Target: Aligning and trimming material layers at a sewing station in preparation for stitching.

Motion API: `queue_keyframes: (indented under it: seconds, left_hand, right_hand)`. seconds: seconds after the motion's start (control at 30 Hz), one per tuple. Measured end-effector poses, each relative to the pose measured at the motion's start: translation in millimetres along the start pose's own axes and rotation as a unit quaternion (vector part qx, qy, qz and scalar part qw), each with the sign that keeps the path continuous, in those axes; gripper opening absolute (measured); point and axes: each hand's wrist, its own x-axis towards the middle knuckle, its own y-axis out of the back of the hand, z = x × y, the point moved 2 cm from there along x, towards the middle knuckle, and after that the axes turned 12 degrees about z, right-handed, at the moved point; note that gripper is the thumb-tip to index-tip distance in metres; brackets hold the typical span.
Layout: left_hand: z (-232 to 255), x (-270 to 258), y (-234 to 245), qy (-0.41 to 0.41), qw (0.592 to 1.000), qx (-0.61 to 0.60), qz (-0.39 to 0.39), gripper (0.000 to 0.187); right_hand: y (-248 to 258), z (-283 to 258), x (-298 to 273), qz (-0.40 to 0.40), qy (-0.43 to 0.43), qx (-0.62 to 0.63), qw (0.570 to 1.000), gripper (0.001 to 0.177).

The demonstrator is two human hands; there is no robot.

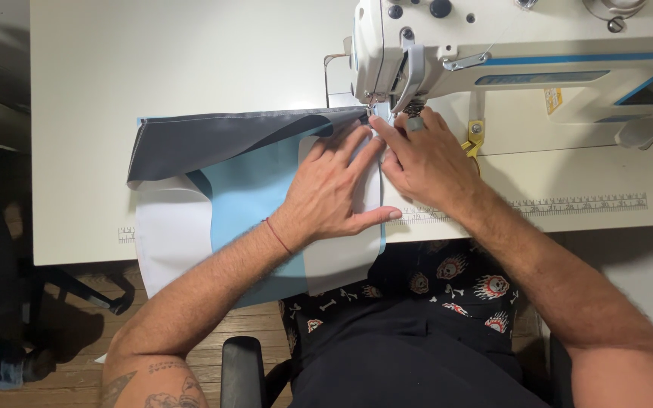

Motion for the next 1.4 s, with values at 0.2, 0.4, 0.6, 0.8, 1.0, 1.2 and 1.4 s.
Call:
queue_keyframes:
  seconds: [0.2, 0.4, 0.6, 0.8, 1.0, 1.2, 1.4]
  left_hand:
    - [3, 3, 9, -0.003, 1.0, 0.028, -0.014, 0.108]
    - [7, 7, 12, 0.003, 0.999, 0.035, -0.029, 0.114]
    - [6, 7, 13, 0.0, 0.999, 0.023, -0.033, 0.109]
    - [-9, 6, 9, -0.012, 0.998, -0.045, -0.029, 0.105]
    - [-2, 6, 19, -0.014, 0.998, -0.046, -0.043, 0.111]
    - [-8, 4, 7, -0.02, 0.998, -0.025, -0.05, 0.111]
    - [-9, 9, 10, -0.021, 0.998, -0.011, -0.062, 0.108]
  right_hand:
    - [8, -4, 5, 0.025, 0.015, -0.001, 1.0, 0.045]
    - [7, -3, 5, 0.039, 0.03, 0.011, 0.999, 0.046]
    - [7, -4, 6, 0.016, 0.017, 0.005, 1.0, 0.053]
    - [20, -14, 17, -0.046, 0.005, -0.016, 0.999, 0.041]
    - [5, -10, 8, 0.026, 0.04, -0.036, 0.998, 0.05]
    - [1, -7, 3, 0.045, 0.041, -0.033, 0.998, 0.05]
    - [1, -8, 5, 0.049, 0.036, -0.01, 0.998, 0.048]
